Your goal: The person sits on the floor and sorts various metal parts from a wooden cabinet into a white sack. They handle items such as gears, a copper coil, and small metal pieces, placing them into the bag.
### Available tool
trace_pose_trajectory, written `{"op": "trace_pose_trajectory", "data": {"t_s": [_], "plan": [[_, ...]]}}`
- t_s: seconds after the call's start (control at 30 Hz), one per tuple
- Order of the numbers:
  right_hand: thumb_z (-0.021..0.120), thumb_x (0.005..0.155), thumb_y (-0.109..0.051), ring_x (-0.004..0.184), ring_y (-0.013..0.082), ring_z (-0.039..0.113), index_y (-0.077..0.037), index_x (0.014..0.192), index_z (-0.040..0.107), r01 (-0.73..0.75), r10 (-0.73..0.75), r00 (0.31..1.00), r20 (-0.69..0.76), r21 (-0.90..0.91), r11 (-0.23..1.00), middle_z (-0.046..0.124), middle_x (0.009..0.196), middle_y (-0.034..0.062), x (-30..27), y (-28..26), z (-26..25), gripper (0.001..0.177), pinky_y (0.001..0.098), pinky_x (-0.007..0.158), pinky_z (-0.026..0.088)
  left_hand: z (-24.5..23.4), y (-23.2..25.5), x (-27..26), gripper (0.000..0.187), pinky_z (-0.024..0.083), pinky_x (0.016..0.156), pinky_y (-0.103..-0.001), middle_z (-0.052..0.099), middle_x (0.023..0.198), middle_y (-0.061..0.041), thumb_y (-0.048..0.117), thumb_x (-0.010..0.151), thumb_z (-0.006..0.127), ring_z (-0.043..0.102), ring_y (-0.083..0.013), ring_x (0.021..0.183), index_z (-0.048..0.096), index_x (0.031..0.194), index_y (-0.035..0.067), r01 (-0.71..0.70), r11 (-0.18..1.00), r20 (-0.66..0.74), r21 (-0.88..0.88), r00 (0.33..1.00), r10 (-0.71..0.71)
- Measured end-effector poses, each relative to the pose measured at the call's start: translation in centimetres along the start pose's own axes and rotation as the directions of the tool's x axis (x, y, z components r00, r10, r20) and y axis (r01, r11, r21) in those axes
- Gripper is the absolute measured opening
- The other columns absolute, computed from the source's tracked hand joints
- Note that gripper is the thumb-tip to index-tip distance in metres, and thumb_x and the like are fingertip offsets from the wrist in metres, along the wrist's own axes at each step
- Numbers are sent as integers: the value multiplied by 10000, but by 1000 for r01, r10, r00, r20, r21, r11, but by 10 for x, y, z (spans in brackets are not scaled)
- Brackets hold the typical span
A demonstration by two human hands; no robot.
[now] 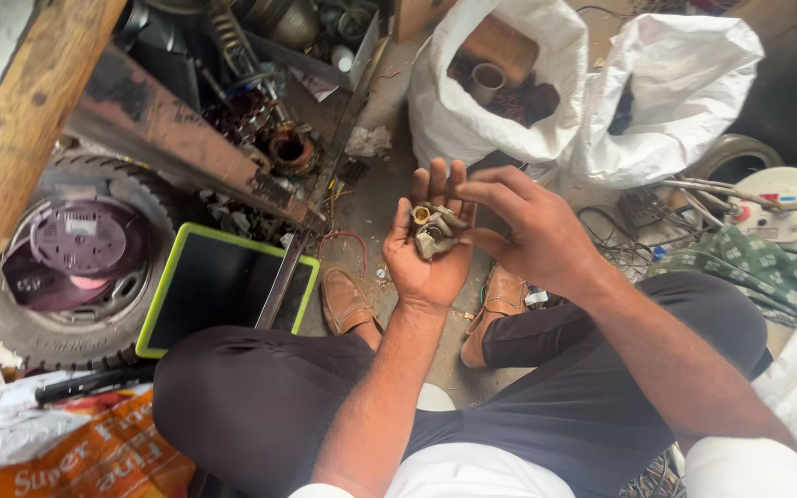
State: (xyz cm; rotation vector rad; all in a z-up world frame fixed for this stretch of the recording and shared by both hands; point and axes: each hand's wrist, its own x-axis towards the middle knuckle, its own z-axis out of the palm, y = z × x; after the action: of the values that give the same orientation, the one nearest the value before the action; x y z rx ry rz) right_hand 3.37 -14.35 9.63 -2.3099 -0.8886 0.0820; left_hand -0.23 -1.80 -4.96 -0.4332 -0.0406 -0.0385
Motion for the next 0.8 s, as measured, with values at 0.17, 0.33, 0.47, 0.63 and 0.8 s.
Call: {"op": "trace_pose_trajectory", "data": {"t_s": [0.17,0.33,0.47,0.63,0.8], "plan": [[813,849,-79,879,113,750,-80,1200,716,-251,242,968,69,245,936,771,988,23,-7,21,15,365,277,741,573,20,-1,-5,450,206,1344,-475,442,1644,-104,266,1112,507,273,-295,1604,539,1501,41,-34,988,60,147,998,26],[731,948,-64,962,99,697,6,1251,674,-401,405,900,162,674,621,753,1080,56,-6,41,26,316,251,844,587,32,0,-4,514,140,1351,-450,337,1709,-107,275,1088,539,191,-283,1636,489,1533,24,-32,984,51,175,998,23],[724,947,-9,958,131,682,5,1278,682,-443,460,861,218,766,466,741,1112,89,-7,51,26,335,271,846,577,34,-1,1,535,120,1361,-451,299,1723,-113,283,1087,528,171,-282,1641,462,1549,23,-34,985,36,170,999,29],[707,936,58,1147,136,661,7,1281,660,-226,238,966,103,784,578,654,1234,83,-12,56,24,352,283,1005,572,33,-6,5,556,114,1358,-465,270,1731,-114,290,1092,492,163,-281,1638,420,1574,24,-30,975,30,219,999,24],[686,984,1,1090,119,673,13,1273,673,-145,204,979,-7,676,723,669,1161,69,-13,58,20,289,262,968,580,32,-11,6,555,128,1357,-476,263,1729,-139,289,1099,479,180,-298,1630,403,1574,12,0,981,-8,195,1000,2]]}}
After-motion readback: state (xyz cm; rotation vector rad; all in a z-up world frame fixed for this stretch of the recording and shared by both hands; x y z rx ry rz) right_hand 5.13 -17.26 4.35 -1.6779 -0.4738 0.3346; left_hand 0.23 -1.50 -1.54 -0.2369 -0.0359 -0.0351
